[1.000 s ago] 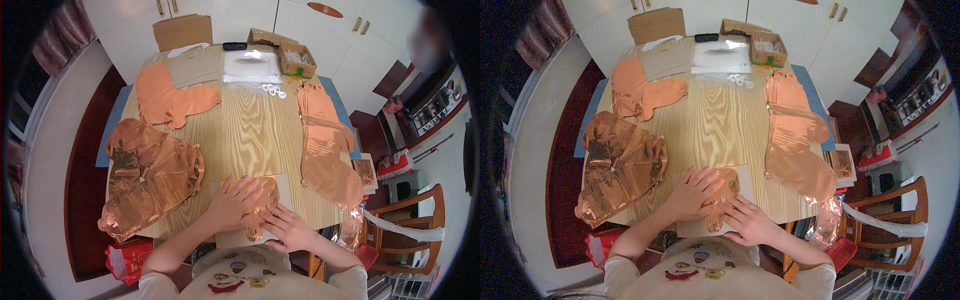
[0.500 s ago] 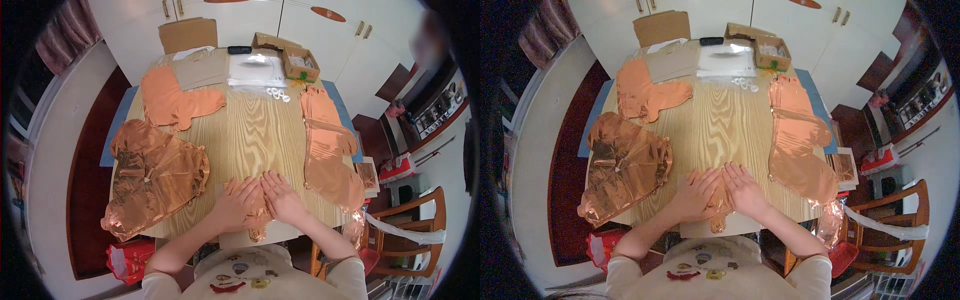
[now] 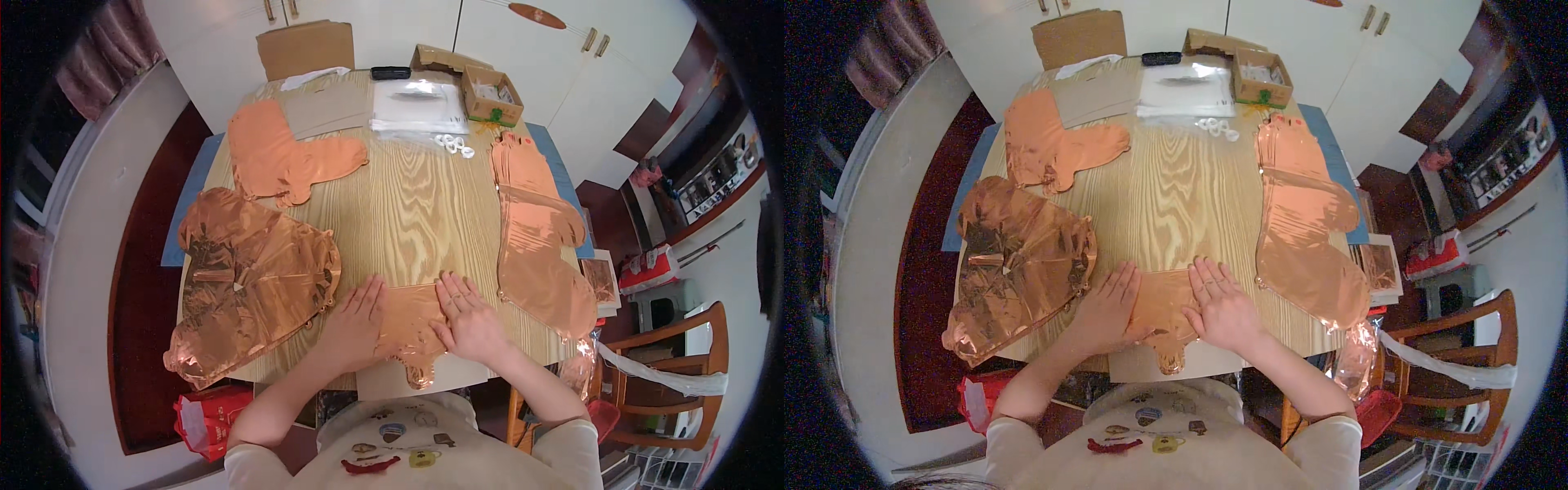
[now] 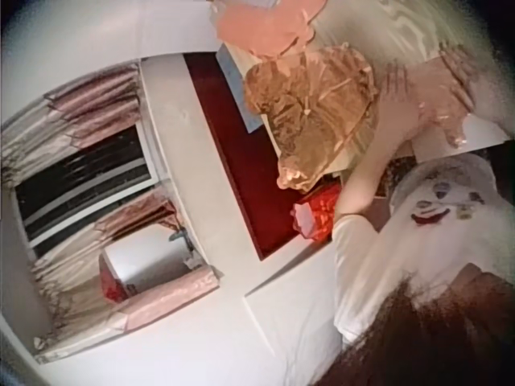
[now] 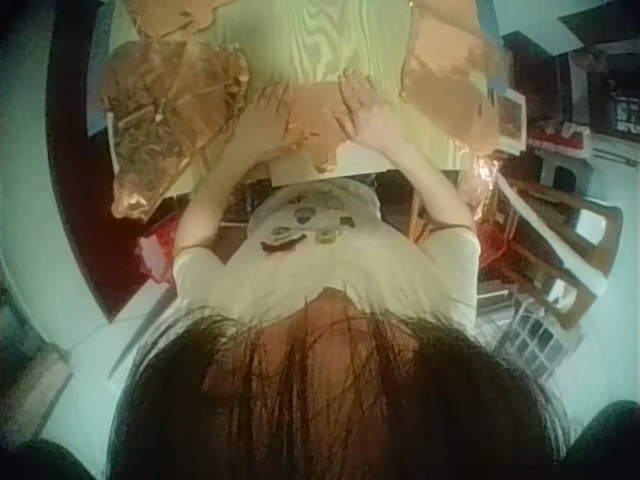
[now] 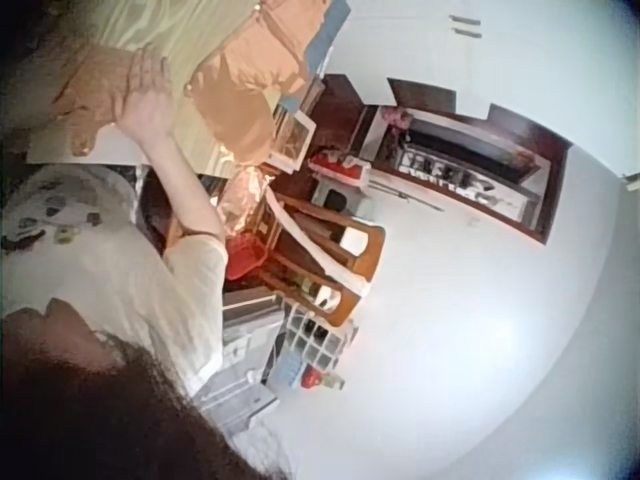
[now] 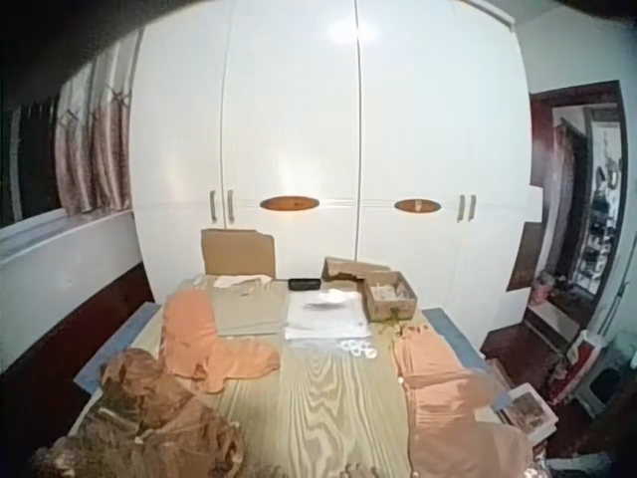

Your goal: The recorder is smoothing out rose gold foil balloons and placing them into clear plastic sleeves on a table.

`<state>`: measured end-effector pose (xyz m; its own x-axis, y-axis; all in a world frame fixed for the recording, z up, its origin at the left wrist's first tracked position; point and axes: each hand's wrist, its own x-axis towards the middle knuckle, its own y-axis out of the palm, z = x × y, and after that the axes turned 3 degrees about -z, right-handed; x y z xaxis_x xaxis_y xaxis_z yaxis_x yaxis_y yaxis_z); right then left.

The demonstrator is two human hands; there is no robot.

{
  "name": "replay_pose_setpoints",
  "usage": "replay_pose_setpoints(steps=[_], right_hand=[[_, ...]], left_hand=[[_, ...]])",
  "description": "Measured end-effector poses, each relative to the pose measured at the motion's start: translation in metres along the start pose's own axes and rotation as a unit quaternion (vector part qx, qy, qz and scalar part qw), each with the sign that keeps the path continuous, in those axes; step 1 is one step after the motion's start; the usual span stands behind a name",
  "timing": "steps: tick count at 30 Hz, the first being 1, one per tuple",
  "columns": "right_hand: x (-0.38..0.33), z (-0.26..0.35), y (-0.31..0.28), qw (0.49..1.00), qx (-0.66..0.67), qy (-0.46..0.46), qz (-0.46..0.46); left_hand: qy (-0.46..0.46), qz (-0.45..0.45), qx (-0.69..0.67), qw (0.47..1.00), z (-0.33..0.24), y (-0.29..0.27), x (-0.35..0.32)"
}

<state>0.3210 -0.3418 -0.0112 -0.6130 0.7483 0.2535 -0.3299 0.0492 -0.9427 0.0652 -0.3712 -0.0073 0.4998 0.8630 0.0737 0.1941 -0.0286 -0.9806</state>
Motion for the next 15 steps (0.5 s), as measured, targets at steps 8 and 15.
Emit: replay_pose_setpoints(steps=[8, 15], right_hand=[[0.001, 0.001, 0.001, 1.0, -0.023, 0.001, 0.014], [-0.002, 0.003, -0.005, 0.999, -0.026, -0.036, 0.007]], left_hand=[[0.083, -0.05, 0.007, 0.995, 0.002, 0.001, 0.037], [0.148, -0.051, -0.03, 0.987, 0.006, 0.007, 0.043]])
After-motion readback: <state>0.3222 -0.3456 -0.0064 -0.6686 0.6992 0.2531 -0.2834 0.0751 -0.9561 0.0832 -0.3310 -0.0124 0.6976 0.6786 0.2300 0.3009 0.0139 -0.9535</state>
